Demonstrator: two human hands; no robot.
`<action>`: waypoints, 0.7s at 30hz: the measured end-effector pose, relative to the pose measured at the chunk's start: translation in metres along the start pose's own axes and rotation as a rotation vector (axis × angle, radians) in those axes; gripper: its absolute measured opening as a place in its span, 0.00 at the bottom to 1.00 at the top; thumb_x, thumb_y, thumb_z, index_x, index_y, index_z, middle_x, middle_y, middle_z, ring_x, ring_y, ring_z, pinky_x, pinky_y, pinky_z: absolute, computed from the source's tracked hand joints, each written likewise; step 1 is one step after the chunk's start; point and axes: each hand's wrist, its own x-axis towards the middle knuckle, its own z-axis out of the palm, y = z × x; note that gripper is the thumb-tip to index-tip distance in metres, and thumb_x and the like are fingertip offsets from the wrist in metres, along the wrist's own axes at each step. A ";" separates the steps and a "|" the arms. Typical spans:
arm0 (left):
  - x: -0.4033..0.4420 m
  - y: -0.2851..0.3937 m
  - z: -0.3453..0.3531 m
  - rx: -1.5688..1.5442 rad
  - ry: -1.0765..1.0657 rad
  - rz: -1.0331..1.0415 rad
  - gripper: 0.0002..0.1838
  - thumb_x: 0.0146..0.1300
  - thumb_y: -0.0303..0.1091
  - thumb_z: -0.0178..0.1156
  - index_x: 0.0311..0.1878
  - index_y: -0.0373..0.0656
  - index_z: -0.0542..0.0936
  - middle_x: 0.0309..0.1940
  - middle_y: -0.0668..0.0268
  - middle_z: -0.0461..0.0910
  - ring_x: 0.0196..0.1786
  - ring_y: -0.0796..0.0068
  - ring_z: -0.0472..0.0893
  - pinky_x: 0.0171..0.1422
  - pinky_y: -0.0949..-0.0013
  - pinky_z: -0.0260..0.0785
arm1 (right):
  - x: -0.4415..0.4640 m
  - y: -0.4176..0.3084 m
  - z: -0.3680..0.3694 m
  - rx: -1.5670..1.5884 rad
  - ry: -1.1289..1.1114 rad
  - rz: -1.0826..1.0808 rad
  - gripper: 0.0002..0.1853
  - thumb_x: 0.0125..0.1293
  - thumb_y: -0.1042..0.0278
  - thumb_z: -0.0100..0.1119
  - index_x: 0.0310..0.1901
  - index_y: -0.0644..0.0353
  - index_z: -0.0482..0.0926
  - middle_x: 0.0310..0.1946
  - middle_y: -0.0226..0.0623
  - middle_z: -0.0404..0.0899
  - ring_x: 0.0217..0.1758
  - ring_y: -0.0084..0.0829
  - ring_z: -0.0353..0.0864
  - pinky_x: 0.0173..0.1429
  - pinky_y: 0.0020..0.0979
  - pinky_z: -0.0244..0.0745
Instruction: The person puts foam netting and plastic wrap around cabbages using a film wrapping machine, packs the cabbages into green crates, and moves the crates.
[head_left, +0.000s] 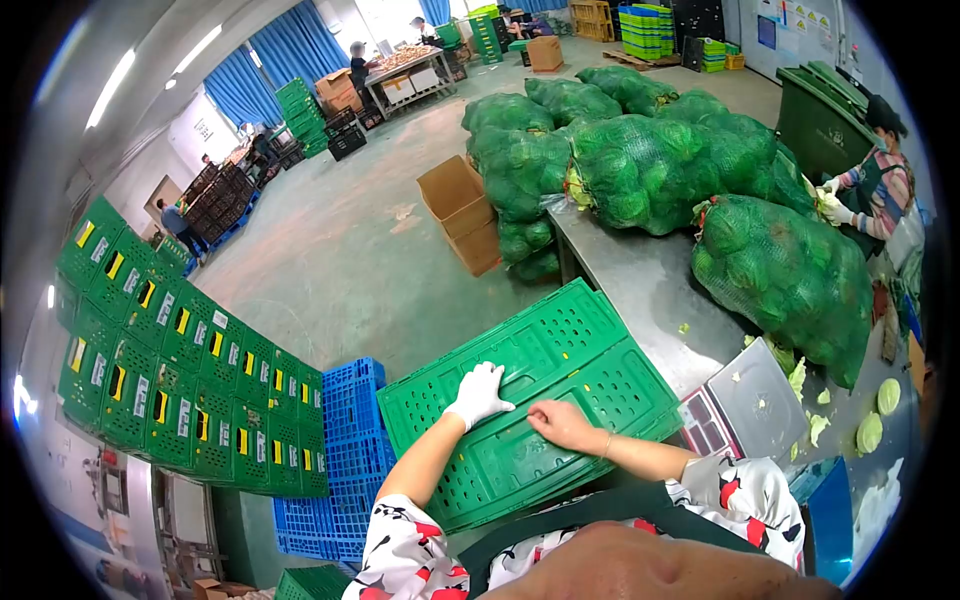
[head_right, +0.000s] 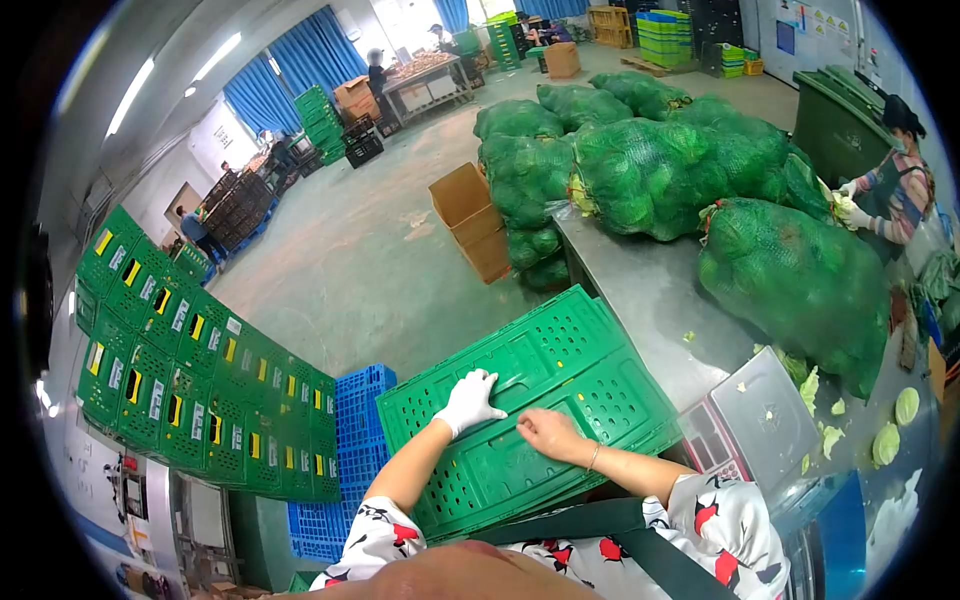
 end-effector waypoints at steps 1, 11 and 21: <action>0.002 0.006 -0.007 0.016 -0.076 -0.019 0.48 0.44 0.54 0.76 0.66 0.37 0.70 0.54 0.53 0.73 0.58 0.54 0.75 0.62 0.56 0.70 | -0.003 0.001 0.002 -0.002 -0.045 -0.012 0.11 0.66 0.62 0.61 0.43 0.61 0.81 0.34 0.41 0.85 0.37 0.38 0.85 0.43 0.36 0.80; -0.038 0.029 0.055 -0.021 0.203 -0.047 0.21 0.66 0.36 0.58 0.59 0.37 0.75 0.53 0.50 0.74 0.52 0.52 0.77 0.55 0.56 0.71 | -0.020 -0.003 0.036 -0.123 -0.272 -0.261 0.11 0.67 0.59 0.57 0.41 0.57 0.80 0.36 0.39 0.82 0.43 0.42 0.82 0.47 0.43 0.77; -0.018 0.013 0.016 -0.280 0.003 -0.182 0.41 0.55 0.43 0.70 0.70 0.40 0.64 0.54 0.50 0.72 0.53 0.49 0.79 0.57 0.56 0.74 | -0.017 0.011 0.045 -0.059 -0.150 -0.353 0.08 0.66 0.61 0.58 0.37 0.54 0.82 0.31 0.35 0.80 0.37 0.40 0.82 0.41 0.42 0.76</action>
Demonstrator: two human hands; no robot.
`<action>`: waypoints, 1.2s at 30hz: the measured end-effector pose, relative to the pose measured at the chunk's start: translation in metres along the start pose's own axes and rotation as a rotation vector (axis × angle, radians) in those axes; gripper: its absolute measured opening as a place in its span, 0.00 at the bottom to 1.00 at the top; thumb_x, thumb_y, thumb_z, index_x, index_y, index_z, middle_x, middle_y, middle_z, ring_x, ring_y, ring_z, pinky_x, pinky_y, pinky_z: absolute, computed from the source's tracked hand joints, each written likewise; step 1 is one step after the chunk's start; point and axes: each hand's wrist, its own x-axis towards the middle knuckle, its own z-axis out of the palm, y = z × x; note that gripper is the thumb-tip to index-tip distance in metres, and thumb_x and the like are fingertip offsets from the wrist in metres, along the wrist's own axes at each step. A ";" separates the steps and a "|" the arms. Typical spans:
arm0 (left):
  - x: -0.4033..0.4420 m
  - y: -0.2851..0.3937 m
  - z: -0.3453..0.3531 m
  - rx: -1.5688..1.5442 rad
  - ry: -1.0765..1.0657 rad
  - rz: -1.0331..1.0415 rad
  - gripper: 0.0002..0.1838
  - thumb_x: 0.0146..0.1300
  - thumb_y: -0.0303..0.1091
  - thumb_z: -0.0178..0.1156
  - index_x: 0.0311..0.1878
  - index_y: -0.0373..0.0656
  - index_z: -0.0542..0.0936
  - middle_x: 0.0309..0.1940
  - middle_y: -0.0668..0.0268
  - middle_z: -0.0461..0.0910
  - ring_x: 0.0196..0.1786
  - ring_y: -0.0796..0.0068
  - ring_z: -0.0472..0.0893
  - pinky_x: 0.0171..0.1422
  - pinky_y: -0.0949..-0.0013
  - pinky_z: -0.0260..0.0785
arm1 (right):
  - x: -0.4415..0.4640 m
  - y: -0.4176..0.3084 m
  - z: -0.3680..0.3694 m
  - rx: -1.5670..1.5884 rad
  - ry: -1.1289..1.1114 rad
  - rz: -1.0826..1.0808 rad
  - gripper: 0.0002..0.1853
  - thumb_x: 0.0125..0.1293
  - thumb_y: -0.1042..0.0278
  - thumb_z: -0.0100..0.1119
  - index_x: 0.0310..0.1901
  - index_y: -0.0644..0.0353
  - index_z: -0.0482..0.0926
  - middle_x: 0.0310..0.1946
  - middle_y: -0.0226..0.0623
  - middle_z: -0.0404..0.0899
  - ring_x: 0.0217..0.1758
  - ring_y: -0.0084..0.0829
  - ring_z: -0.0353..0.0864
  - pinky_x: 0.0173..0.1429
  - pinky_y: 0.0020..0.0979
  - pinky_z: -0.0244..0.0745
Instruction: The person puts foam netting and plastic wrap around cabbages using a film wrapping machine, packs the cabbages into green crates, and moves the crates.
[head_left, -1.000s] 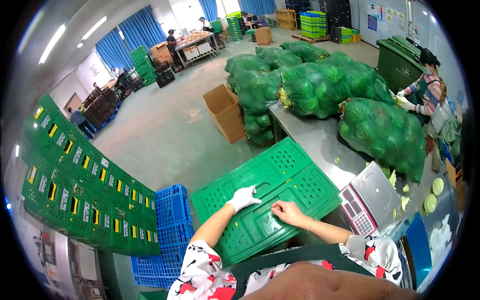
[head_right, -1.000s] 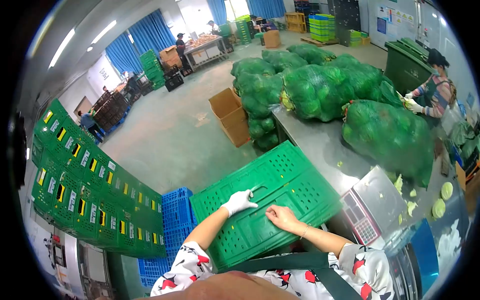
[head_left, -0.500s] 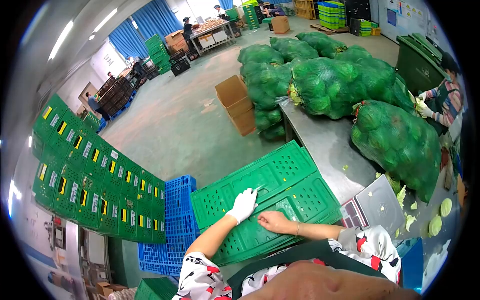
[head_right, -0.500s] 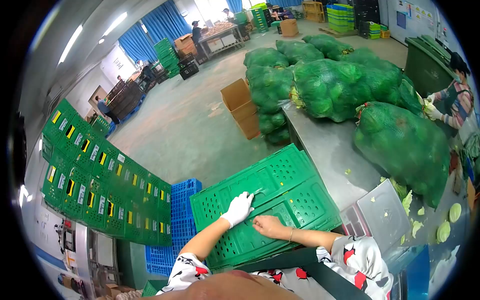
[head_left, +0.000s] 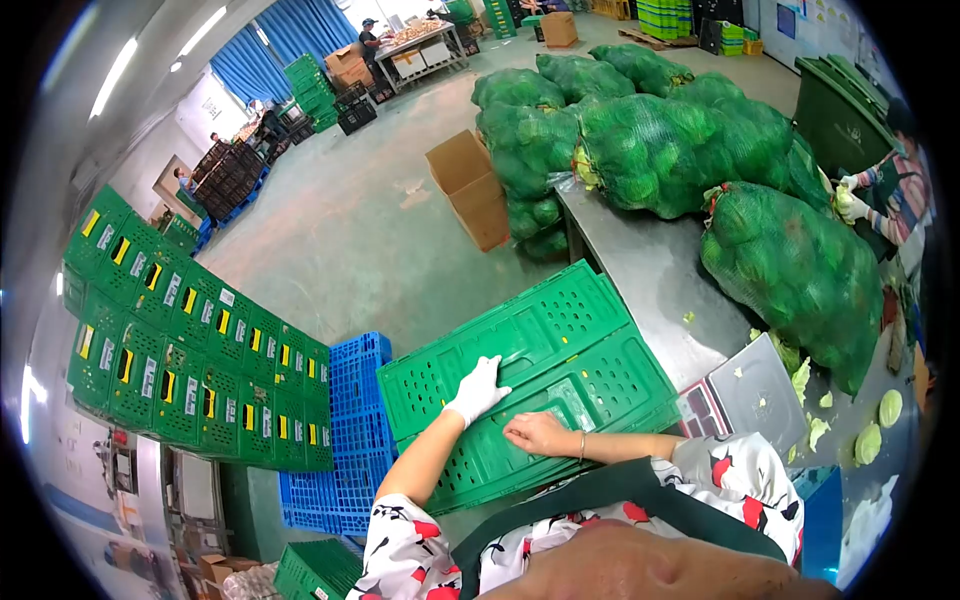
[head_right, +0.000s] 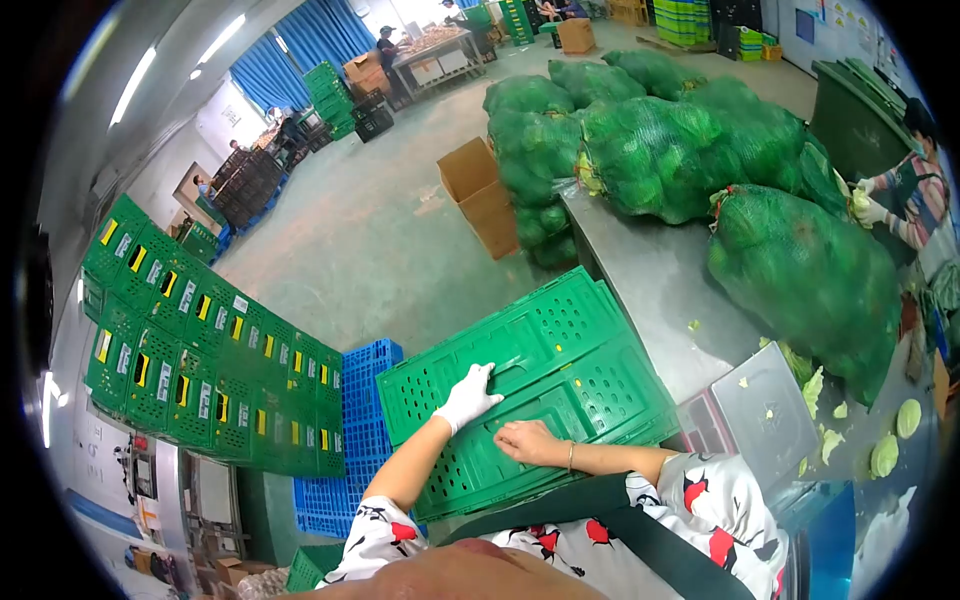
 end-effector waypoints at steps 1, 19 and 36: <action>0.007 -0.007 0.002 -0.103 -0.040 0.010 0.40 0.54 0.44 0.71 0.69 0.40 0.66 0.53 0.52 0.74 0.53 0.50 0.79 0.57 0.57 0.74 | 0.001 0.000 -0.001 -0.012 0.026 -0.009 0.08 0.66 0.61 0.59 0.37 0.54 0.82 0.30 0.36 0.80 0.35 0.39 0.81 0.38 0.41 0.76; 0.013 -0.013 0.021 0.054 -0.066 0.060 0.32 0.52 0.53 0.72 0.50 0.36 0.77 0.44 0.48 0.81 0.50 0.49 0.81 0.55 0.55 0.73 | 0.002 -0.001 -0.004 0.041 0.107 0.024 0.04 0.63 0.68 0.62 0.34 0.58 0.81 0.27 0.39 0.79 0.30 0.42 0.81 0.35 0.40 0.76; 0.080 -0.019 -0.142 0.271 0.730 0.031 0.13 0.55 0.36 0.69 0.36 0.40 0.76 0.39 0.54 0.73 0.44 0.54 0.78 0.46 0.55 0.74 | 0.063 0.026 -0.037 -0.479 -0.121 0.044 0.19 0.64 0.50 0.63 0.38 0.61 0.81 0.34 0.47 0.78 0.44 0.49 0.78 0.48 0.47 0.71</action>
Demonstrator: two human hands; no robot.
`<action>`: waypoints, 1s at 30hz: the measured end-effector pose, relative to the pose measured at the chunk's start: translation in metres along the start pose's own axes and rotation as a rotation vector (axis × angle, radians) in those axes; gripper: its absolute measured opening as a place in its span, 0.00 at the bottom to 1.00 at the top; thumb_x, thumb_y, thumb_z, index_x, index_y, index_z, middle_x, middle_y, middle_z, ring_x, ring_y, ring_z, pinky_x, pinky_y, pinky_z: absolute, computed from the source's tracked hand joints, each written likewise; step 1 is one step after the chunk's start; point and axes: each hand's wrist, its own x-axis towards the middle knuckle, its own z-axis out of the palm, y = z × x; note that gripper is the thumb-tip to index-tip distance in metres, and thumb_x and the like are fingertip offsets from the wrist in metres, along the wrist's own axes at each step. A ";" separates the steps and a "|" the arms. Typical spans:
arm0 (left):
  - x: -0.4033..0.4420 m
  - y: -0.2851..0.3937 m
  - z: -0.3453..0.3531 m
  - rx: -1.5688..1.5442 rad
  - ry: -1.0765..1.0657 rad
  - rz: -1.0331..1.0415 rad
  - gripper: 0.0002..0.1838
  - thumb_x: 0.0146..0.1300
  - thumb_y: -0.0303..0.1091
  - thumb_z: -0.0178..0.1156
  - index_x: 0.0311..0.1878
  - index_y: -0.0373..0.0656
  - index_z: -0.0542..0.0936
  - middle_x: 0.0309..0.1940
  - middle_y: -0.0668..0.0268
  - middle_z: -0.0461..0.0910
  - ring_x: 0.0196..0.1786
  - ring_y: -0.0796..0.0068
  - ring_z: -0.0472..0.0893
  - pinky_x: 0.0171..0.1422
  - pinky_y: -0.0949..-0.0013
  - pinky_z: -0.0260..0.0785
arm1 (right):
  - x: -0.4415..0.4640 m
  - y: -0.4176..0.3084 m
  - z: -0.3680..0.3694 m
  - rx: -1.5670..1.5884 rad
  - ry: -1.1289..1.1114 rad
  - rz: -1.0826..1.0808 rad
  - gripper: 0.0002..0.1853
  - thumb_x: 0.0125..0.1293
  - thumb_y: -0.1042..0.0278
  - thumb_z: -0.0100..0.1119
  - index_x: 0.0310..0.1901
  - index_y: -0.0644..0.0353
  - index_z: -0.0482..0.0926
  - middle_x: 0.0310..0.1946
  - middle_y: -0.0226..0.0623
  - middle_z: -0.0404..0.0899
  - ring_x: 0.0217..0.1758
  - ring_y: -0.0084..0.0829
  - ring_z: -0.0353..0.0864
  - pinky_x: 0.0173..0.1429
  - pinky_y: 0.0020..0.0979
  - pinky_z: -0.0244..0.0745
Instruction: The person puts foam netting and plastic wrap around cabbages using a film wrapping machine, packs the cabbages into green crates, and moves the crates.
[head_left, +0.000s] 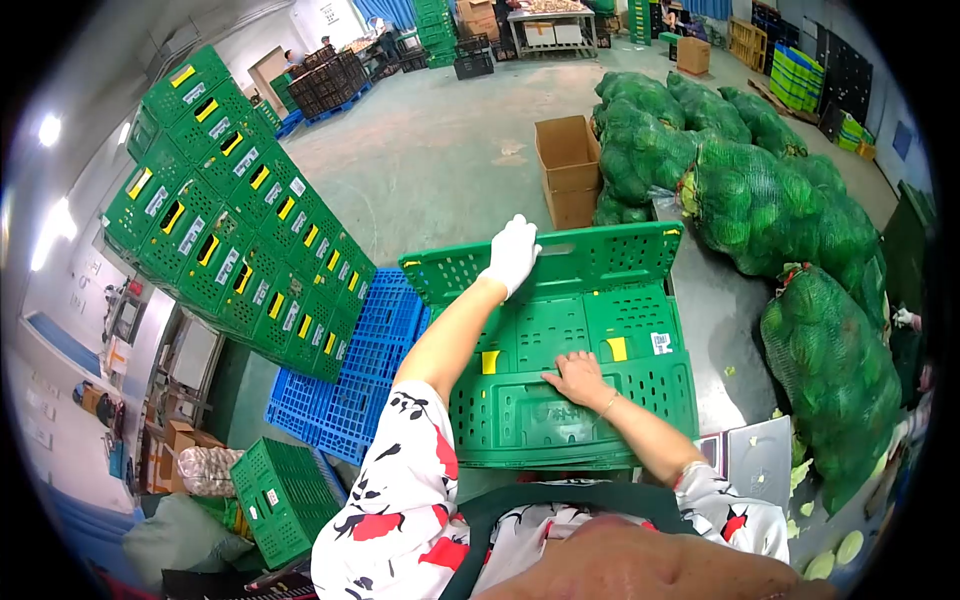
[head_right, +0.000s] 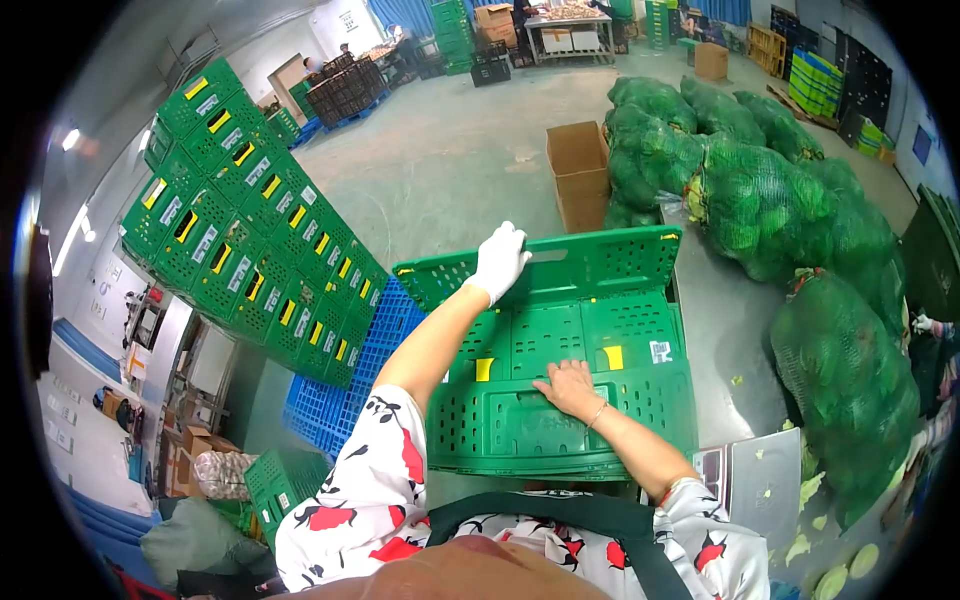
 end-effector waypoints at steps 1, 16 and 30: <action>0.001 0.001 -0.003 0.034 -0.078 0.001 0.13 0.56 0.35 0.68 0.39 0.39 0.77 0.41 0.54 0.73 0.45 0.54 0.78 0.48 0.55 0.75 | 0.005 -0.006 -0.021 0.053 -0.035 -0.042 0.20 0.64 0.49 0.63 0.38 0.61 0.80 0.34 0.48 0.78 0.42 0.49 0.79 0.46 0.47 0.72; -0.244 0.049 -0.053 -0.301 -0.988 0.475 0.29 0.60 0.40 0.64 0.63 0.38 0.73 0.59 0.52 0.75 0.59 0.52 0.77 0.61 0.55 0.71 | 0.019 -0.026 -0.163 0.448 -1.097 0.120 0.34 0.67 0.30 0.52 0.40 0.61 0.87 0.37 0.40 0.87 0.38 0.34 0.87 0.42 0.34 0.84; -0.252 0.057 -0.046 -0.010 -1.059 0.724 0.19 0.61 0.44 0.62 0.53 0.46 0.79 0.55 0.59 0.77 0.69 0.57 0.68 0.78 0.45 0.51 | 0.008 0.061 -0.040 -0.138 -0.750 0.378 0.27 0.56 0.37 0.68 0.21 0.57 0.85 0.20 0.29 0.85 0.32 0.29 0.86 0.43 0.33 0.80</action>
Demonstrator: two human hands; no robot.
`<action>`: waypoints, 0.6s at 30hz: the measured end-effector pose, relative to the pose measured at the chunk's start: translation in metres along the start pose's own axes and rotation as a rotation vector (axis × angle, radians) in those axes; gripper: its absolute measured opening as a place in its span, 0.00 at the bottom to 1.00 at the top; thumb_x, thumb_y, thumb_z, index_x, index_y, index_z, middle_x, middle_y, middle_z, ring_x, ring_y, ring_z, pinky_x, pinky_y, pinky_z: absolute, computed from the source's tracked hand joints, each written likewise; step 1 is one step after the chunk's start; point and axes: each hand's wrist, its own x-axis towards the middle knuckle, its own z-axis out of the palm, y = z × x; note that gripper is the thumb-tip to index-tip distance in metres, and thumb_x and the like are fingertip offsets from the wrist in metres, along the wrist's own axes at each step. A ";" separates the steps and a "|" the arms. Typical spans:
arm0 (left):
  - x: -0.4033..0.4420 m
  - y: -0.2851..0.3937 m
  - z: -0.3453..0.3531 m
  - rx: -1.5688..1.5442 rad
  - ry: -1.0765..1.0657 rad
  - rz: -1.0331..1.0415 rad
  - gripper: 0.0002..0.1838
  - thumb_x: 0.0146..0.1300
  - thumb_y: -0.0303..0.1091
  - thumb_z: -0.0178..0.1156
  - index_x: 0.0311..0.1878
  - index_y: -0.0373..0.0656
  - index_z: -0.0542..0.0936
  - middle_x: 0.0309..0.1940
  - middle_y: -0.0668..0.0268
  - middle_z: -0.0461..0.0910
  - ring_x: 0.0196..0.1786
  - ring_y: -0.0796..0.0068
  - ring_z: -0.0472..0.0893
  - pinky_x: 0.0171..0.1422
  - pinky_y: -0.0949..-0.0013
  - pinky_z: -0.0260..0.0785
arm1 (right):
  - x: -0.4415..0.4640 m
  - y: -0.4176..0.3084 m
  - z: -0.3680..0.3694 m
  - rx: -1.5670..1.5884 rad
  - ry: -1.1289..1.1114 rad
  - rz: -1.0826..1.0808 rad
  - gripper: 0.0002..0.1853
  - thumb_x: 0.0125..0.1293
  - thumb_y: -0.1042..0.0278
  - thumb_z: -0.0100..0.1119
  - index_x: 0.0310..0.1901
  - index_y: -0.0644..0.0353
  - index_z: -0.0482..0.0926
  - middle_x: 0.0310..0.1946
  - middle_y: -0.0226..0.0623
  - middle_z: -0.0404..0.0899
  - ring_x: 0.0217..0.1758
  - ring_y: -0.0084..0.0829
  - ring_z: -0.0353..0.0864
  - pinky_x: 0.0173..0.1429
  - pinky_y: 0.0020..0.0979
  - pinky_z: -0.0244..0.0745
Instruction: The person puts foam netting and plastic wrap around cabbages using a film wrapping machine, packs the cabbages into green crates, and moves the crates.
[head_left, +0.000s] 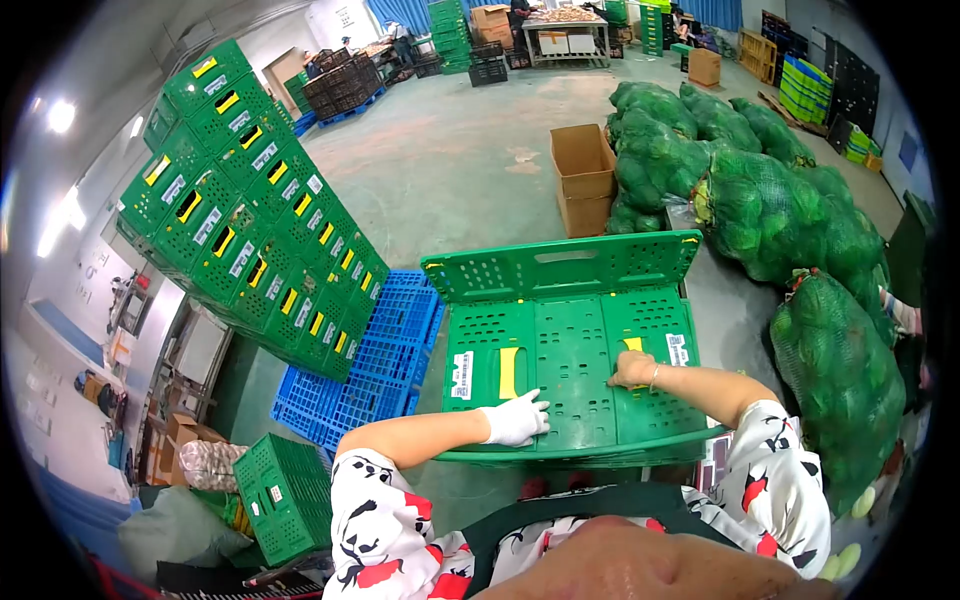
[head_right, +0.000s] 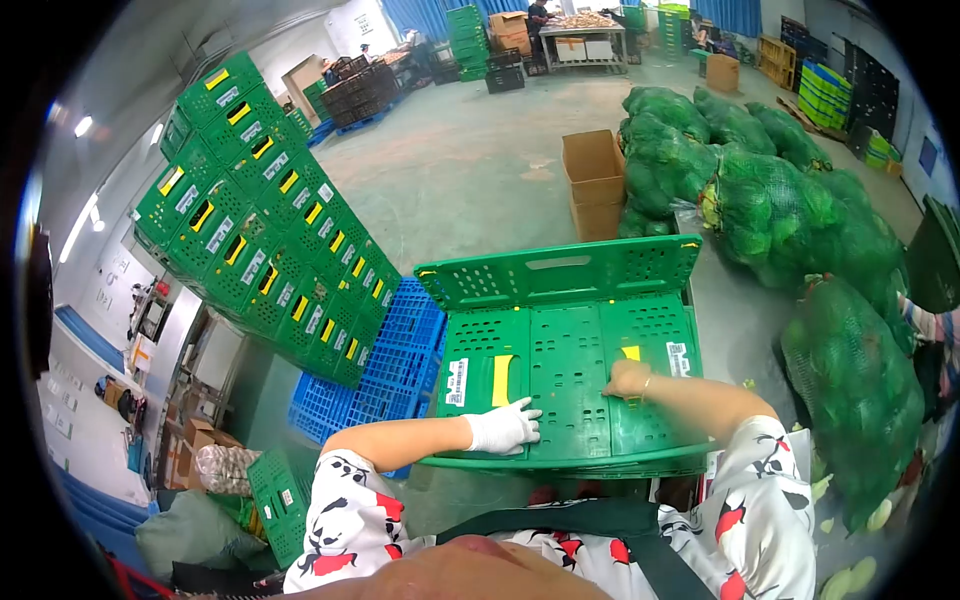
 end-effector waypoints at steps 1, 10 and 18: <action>0.002 0.002 -0.006 -0.013 0.024 -0.018 0.17 0.61 0.43 0.60 0.50 0.45 0.80 0.51 0.57 0.79 0.66 0.57 0.71 0.78 0.45 0.51 | -0.002 -0.001 -0.001 0.039 0.007 0.020 0.27 0.56 0.37 0.68 0.21 0.58 0.85 0.20 0.29 0.85 0.33 0.30 0.86 0.45 0.34 0.80; -0.062 -0.008 -0.049 -0.129 0.317 -0.167 0.18 0.68 0.46 0.54 0.43 0.40 0.81 0.26 0.55 0.81 0.40 0.55 0.81 0.55 0.58 0.71 | -0.053 0.019 -0.064 0.373 0.081 0.044 0.25 0.54 0.45 0.67 0.23 0.65 0.84 0.20 0.38 0.84 0.28 0.31 0.86 0.43 0.33 0.82; -0.188 -0.023 -0.045 -0.480 0.642 -0.797 0.12 0.66 0.41 0.61 0.31 0.45 0.86 0.20 0.57 0.79 0.29 0.58 0.80 0.38 0.58 0.72 | -0.134 0.179 -0.105 0.678 0.523 0.048 0.14 0.60 0.62 0.65 0.27 0.67 0.82 0.18 0.38 0.82 0.21 0.23 0.80 0.27 0.29 0.73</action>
